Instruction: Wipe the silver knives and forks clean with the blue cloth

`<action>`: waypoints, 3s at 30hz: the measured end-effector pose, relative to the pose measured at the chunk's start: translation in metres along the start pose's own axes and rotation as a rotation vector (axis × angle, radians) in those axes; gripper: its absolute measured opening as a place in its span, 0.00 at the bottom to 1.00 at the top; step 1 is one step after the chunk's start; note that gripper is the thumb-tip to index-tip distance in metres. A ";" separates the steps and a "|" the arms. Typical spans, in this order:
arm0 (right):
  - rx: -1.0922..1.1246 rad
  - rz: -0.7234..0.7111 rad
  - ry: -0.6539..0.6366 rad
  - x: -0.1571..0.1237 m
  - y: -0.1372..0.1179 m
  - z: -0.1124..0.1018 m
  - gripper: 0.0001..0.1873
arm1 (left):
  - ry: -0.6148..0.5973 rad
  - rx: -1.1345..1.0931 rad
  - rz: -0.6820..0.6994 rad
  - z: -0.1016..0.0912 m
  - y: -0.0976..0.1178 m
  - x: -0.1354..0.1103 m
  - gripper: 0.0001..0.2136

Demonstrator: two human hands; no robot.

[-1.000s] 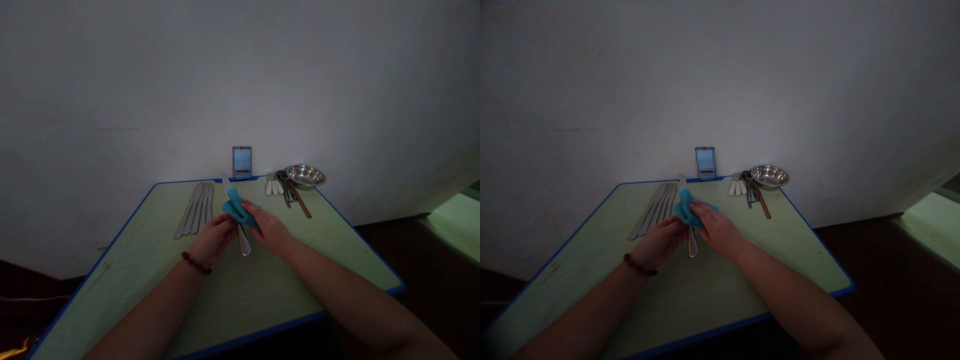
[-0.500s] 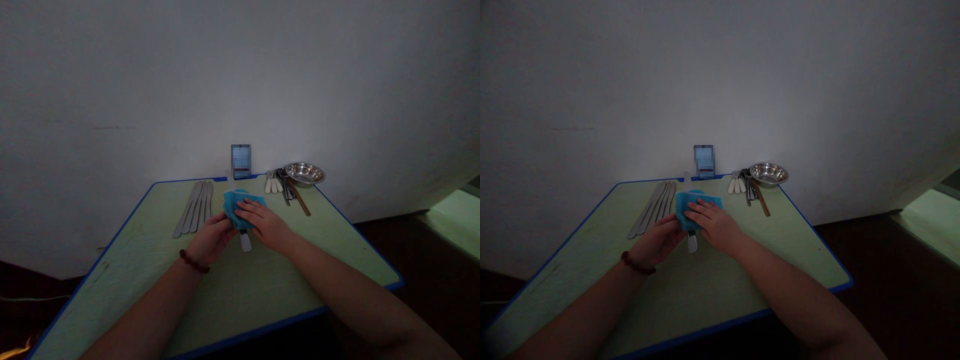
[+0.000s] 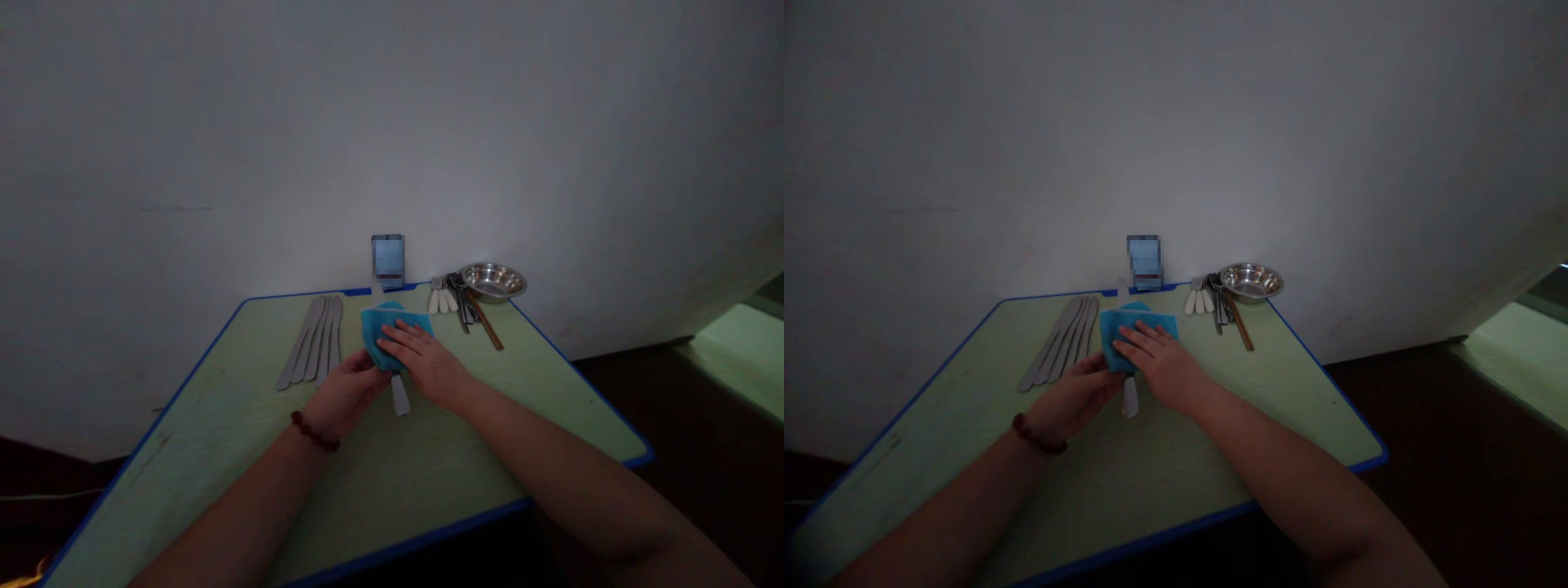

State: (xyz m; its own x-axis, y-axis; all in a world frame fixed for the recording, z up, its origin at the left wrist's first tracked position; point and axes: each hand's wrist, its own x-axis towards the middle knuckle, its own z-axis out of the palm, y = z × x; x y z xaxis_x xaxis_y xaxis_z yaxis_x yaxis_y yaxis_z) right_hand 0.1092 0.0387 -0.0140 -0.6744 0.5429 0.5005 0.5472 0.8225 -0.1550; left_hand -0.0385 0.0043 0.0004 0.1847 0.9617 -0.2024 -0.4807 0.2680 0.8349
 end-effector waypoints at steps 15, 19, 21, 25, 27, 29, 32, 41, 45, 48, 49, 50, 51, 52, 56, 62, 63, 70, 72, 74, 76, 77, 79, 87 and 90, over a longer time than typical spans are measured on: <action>-0.042 0.045 -0.006 0.000 0.005 0.002 0.26 | -0.016 0.077 -0.025 0.001 -0.005 -0.002 0.14; -0.047 0.059 -0.019 0.001 0.007 0.002 0.27 | -0.009 0.080 -0.039 0.003 -0.005 -0.003 0.13; -0.054 0.067 -0.021 0.001 0.009 0.002 0.27 | -0.002 0.090 -0.042 0.004 -0.005 -0.004 0.13; -0.066 0.067 -0.023 0.001 0.011 0.003 0.27 | 0.013 0.099 -0.051 0.003 -0.006 -0.003 0.12; -0.066 0.070 -0.021 0.000 0.012 0.003 0.27 | 0.021 0.097 -0.051 0.002 -0.006 -0.003 0.12; -0.063 0.075 -0.015 0.001 0.013 0.003 0.27 | 0.021 0.098 -0.051 0.002 -0.006 -0.003 0.12; -0.065 0.096 -0.008 0.002 0.015 0.002 0.27 | -0.001 0.118 -0.055 0.002 -0.007 -0.003 0.12; -0.087 0.166 0.025 0.002 0.023 -0.001 0.28 | -0.084 0.225 -0.075 0.005 -0.008 -0.007 0.13; -0.097 0.192 0.040 0.002 0.027 -0.001 0.29 | -0.108 0.229 -0.097 0.005 -0.008 -0.008 0.14; -0.109 0.210 0.049 0.003 0.030 -0.002 0.29 | -0.109 0.234 -0.117 0.005 -0.008 -0.009 0.15; -0.116 0.218 0.052 0.003 0.030 -0.003 0.28 | -0.102 0.234 -0.124 0.005 -0.009 -0.009 0.15; -0.122 0.224 0.053 0.003 0.031 -0.003 0.28 | -0.094 0.230 -0.131 0.005 -0.009 -0.009 0.15; -0.126 0.230 0.054 0.003 0.032 -0.003 0.28 | -0.092 0.224 -0.138 0.005 -0.009 -0.009 0.15; -0.129 0.235 0.056 0.003 0.032 -0.003 0.28 | -0.094 0.217 -0.143 0.005 -0.009 -0.009 0.15; -0.115 0.252 0.065 0.003 0.037 -0.003 0.28 | -0.113 0.215 -0.167 0.004 -0.011 -0.009 0.15; -0.090 0.250 0.074 0.002 0.036 -0.004 0.28 | -0.094 0.214 -0.185 0.004 -0.010 -0.010 0.15; -0.093 0.243 0.071 0.002 0.035 -0.004 0.28 | -0.089 0.209 -0.181 0.004 -0.010 -0.010 0.15; -0.105 0.204 0.034 0.002 0.029 -0.002 0.27 | -0.138 0.162 -0.195 0.001 -0.009 -0.007 0.16; -0.101 0.206 0.039 0.002 0.028 -0.002 0.27 | -0.118 0.165 -0.198 0.000 -0.009 -0.006 0.16; -0.090 0.215 0.049 0.002 0.027 -0.003 0.27 | -0.098 0.173 -0.199 0.000 -0.010 -0.006 0.16; -0.065 0.238 0.073 0.002 0.026 -0.004 0.28 | -0.095 0.184 -0.203 0.000 -0.010 -0.006 0.16; -0.051 0.254 0.089 0.002 0.026 -0.005 0.28 | -0.102 0.187 -0.206 0.001 -0.009 -0.007 0.17; -0.031 0.279 0.123 0.002 0.026 -0.006 0.28 | -0.117 0.187 -0.206 0.002 -0.008 -0.008 0.17; -0.050 0.216 0.064 0.002 0.024 -0.005 0.26 | -0.109 0.137 -0.170 0.002 -0.006 -0.007 0.15; -0.053 0.178 0.014 0.001 0.022 -0.004 0.26 | -0.099 0.107 -0.138 0.000 -0.007 -0.004 0.14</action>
State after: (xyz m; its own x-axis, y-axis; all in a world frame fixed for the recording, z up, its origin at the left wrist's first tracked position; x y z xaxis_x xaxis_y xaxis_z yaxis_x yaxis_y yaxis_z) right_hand 0.1222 0.0569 -0.0133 -0.5579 0.6762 0.4812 0.6825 0.7037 -0.1975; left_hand -0.0359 -0.0018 -0.0044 0.3283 0.9047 -0.2715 -0.3519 0.3839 0.8537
